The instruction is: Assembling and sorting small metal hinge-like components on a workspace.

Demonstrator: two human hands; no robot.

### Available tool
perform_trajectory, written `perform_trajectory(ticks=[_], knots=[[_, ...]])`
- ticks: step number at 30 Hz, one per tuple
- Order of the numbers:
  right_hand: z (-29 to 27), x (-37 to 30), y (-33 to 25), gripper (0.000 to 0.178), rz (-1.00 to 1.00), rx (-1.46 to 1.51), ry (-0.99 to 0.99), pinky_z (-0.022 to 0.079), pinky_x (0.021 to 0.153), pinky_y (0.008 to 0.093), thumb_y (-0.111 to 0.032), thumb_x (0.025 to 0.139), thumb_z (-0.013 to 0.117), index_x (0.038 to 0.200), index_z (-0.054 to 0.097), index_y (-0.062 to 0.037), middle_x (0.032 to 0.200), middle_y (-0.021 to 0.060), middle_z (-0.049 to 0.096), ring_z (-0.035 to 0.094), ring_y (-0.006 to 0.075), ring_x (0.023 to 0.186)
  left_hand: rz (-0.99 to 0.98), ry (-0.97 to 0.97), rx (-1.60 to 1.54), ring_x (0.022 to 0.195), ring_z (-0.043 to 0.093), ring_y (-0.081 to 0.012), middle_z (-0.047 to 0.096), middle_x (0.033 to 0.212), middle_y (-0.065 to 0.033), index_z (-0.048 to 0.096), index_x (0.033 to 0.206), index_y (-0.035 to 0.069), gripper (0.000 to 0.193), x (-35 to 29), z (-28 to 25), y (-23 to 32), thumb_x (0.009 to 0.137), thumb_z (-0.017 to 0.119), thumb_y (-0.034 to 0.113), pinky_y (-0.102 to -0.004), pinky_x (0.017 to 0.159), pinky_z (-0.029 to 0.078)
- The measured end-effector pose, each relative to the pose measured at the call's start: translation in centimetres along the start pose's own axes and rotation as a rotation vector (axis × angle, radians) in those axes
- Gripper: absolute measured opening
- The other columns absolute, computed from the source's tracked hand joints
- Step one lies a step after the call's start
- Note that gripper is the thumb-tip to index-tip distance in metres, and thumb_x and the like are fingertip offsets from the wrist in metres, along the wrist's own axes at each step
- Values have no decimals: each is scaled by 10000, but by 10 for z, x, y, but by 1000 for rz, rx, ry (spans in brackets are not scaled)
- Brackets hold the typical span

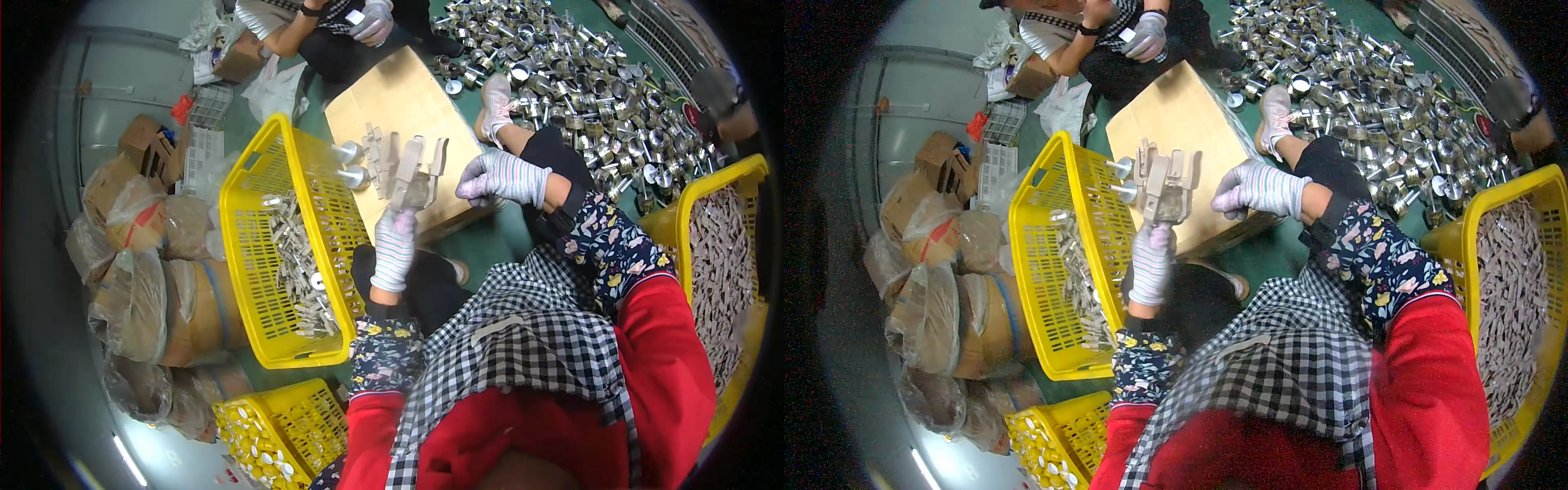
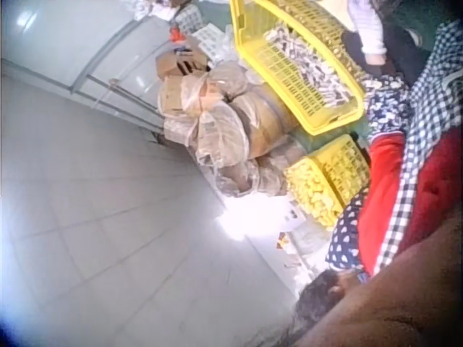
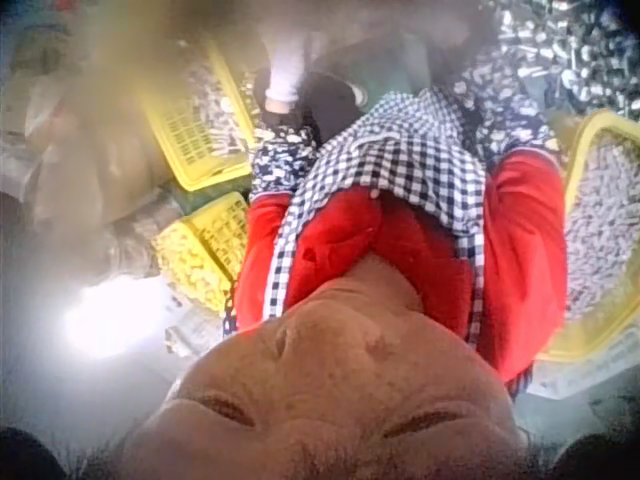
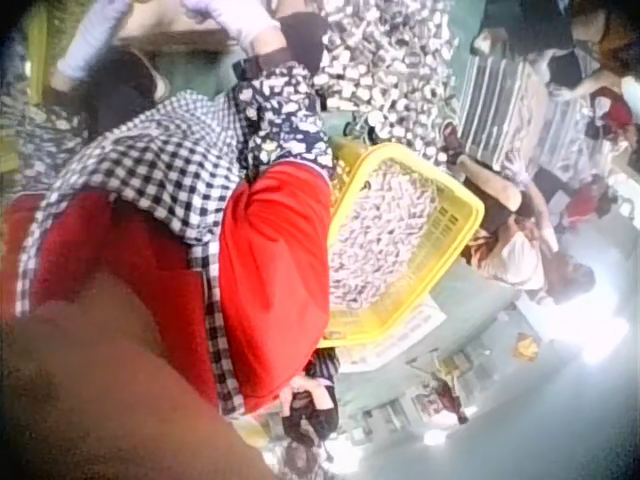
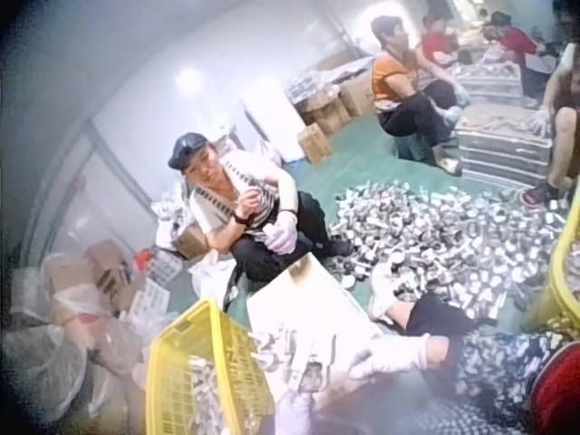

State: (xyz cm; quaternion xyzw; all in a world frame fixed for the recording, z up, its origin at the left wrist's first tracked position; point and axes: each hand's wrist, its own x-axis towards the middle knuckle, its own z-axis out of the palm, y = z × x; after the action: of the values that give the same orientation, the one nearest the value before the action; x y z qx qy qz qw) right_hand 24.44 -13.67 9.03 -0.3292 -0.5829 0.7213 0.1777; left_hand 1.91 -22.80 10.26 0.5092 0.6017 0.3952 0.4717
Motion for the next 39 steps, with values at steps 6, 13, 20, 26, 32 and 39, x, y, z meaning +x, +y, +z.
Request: perform_trajectory(ticks=[6,13,20,26,32,39], knots=[[34,-34,-51,331,-182,-178,109,477,615,282,-307,778,619,816,647,21,677,90,628,589,144,617,245,366,444,535,423,-100,458,598,-1,542,861,-4,262,7,-19,-25,896,468,245,-270,486,353],[22,-8,-35,292,-200,-160,153,472,603,246,-272,768,651,858,644,6,712,56,631,579,114,638,-1,278,-659,441,298,-63,339,549,52,498,779,99,171,-18,-3,5,857,507,250,-215,410,243],[27,-4,-51,318,-252,-119,109,457,568,221,-259,732,714,889,605,-4,701,32,612,556,85,615,60,-171,-1182,379,296,-99,296,467,55,534,799,116,231,-28,5,5,893,453,312,-274,402,252],[26,-17,-70,558,-267,-122,191,474,637,281,-272,621,760,1028,508,15,733,98,618,591,173,668,-30,-382,-1341,358,283,-72,294,459,89,559,846,92,272,-31,23,25,888,461,343,-250,386,247],[19,0,-48,703,-443,-125,243,475,674,320,-364,581,788,1075,469,22,770,119,616,597,203,721,-44,-504,-1421,361,294,-72,312,457,88,559,862,96,283,-37,37,29,864,498,372,-255,367,246],[79,-15,-30,1008,-577,226,278,393,937,353,-552,655,695,1317,237,54,1240,204,459,442,305,1161,688,691,195,640,528,-159,564,742,-46,523,951,12,156,-8,43,31,883,520,152,-306,620,427]])
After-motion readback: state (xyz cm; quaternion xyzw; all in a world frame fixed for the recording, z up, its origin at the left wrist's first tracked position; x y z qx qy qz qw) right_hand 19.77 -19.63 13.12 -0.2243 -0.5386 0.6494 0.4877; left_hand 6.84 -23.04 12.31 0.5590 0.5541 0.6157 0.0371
